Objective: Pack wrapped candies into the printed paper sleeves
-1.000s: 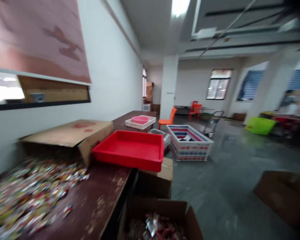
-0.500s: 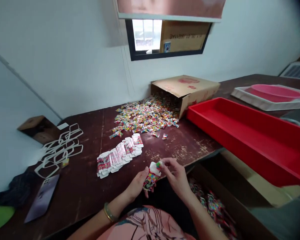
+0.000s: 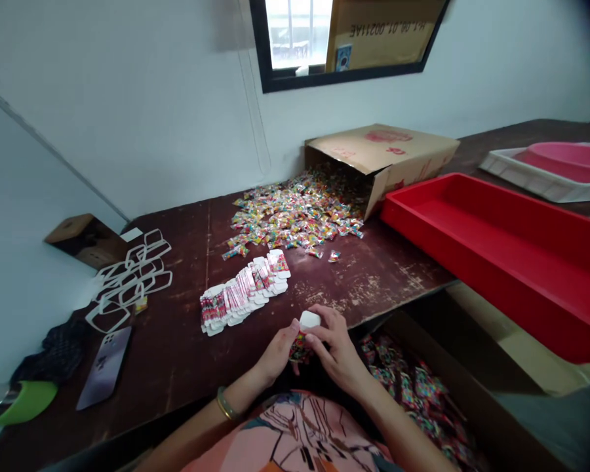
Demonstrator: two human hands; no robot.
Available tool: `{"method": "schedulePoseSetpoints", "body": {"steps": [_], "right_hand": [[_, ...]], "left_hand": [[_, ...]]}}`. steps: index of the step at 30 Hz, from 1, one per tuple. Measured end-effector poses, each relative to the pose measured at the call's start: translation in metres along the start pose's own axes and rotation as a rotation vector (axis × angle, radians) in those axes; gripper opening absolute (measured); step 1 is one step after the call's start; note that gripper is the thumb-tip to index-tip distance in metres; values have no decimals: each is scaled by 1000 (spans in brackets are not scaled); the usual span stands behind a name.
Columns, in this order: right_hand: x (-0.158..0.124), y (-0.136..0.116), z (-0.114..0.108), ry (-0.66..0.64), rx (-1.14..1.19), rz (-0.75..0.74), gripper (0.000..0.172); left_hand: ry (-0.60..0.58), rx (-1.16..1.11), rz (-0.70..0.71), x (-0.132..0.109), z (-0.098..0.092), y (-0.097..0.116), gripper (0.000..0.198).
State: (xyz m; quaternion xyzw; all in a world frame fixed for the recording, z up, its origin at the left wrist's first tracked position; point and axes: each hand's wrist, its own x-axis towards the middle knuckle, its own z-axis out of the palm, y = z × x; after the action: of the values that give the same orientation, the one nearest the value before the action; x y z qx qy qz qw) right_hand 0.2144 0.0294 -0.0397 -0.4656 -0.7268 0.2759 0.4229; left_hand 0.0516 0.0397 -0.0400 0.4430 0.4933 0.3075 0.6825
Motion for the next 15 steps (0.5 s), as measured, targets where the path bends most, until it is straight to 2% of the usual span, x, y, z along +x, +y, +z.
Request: {"method": "schedulePoseSetpoints", "body": {"steps": [2,4,5,7,9,12,15], "right_hand": [[-1,2,5,48,173,93,24],[0,6,9,95,434,270,26],[2,9,11,66,582,372,29],[6,14,14,-88,858,557,31],[11,17,17,-238,1035,673,29],[22,18,20,-339,1002,676,26],[36,12,18,-325,664,441,13]], "left_hand": [[-12,-18,-17,0,-3,-2,70],[-33,-72,-41,0,-8,-2,68],[-41,-96,-49,1,-11,-2,66],[-53,-108,-49,2,-17,-1,61],[-60,-72,-39,4,-23,1,54],[-99,41,4,6,-31,3,42],[-138,150,51,13,-41,3,29]]}}
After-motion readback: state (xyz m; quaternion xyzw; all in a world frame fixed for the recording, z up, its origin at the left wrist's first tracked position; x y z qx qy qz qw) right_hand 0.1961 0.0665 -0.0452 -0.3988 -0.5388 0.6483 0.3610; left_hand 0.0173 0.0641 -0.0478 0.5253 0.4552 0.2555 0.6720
